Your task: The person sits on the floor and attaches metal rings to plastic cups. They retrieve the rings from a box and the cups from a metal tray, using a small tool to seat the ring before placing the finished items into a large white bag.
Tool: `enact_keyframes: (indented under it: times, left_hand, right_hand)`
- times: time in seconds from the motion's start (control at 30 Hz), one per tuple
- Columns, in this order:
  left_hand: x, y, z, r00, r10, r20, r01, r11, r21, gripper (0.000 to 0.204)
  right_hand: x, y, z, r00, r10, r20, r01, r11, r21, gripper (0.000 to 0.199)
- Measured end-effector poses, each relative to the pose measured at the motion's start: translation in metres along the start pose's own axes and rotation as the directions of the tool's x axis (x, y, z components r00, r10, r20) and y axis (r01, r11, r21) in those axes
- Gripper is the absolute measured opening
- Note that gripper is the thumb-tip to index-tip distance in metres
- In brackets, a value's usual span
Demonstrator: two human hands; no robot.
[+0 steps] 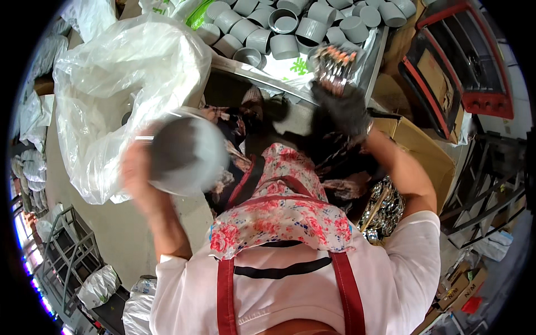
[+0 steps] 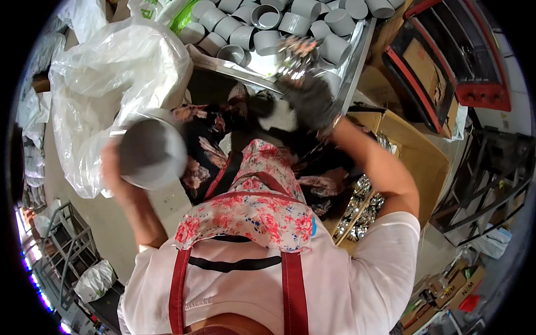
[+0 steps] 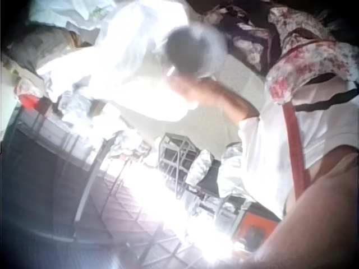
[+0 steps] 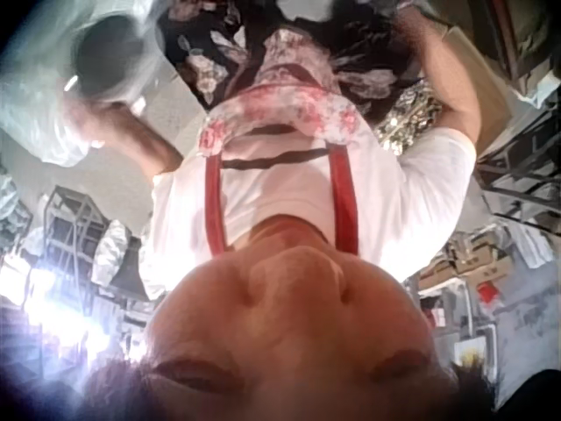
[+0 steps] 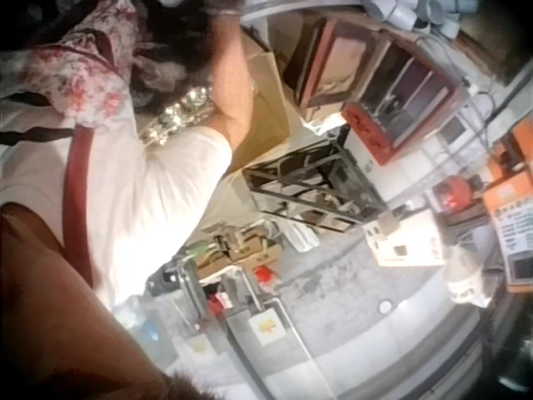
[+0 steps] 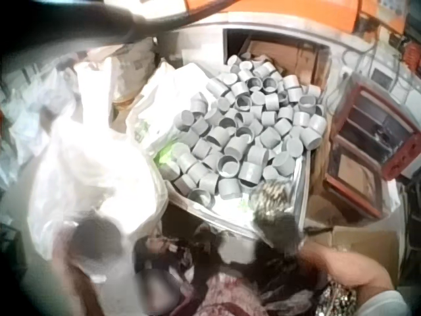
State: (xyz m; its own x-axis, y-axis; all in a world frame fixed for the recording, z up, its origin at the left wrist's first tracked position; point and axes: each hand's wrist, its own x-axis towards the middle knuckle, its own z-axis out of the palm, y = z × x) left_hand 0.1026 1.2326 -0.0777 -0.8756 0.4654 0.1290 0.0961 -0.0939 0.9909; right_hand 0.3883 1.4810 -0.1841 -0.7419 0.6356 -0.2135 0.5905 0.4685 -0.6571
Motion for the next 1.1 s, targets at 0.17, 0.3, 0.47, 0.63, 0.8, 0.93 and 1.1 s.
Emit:
enact_keyframes:
  times: [0.17,0.3,0.47,0.63,0.8,0.93,1.1]
  left_hand:
    - [0.045,-0.003,-0.035,0.923,0.262,-0.281,-0.215,0.959,0.186,0.034]
    - [0.032,-0.040,-0.023,0.993,0.080,-0.085,-0.072,0.993,0.090,0.030]
    - [0.024,-0.049,0.012,0.997,-0.009,0.083,-0.011,0.971,0.240,0.028]
    - [0.017,-0.037,0.066,0.778,0.065,0.625,-0.369,0.852,0.371,0.020]
    - [-0.013,-0.025,0.133,0.143,0.251,0.957,-0.808,0.589,-0.034,0.053]
    - [-0.031,-0.032,0.131,-0.063,0.320,0.945,-0.572,0.765,-0.297,0.033]
    - [-0.056,-0.051,0.074,0.284,-0.049,0.957,-0.069,0.995,0.072,0.023]
  right_hand:
    - [0.086,0.152,-0.003,0.981,-0.156,0.114,0.191,0.675,-0.713,0.015]
    - [0.097,0.227,0.049,0.907,-0.049,0.419,0.356,0.624,-0.696,0.017]
    - [0.121,0.219,0.041,0.995,0.100,-0.006,-0.080,0.762,-0.643,0.022]
    - [0.135,0.139,-0.048,0.956,0.233,-0.180,-0.294,0.772,-0.564,0.029]
    - [0.064,0.041,-0.054,0.934,-0.316,0.168,0.357,0.850,-0.388,0.024]
    - [-0.013,-0.015,-0.011,0.960,-0.274,0.063,0.261,0.952,0.159,0.022]
    - [-0.076,-0.062,0.012,0.978,-0.183,-0.098,0.204,0.754,0.625,0.023]
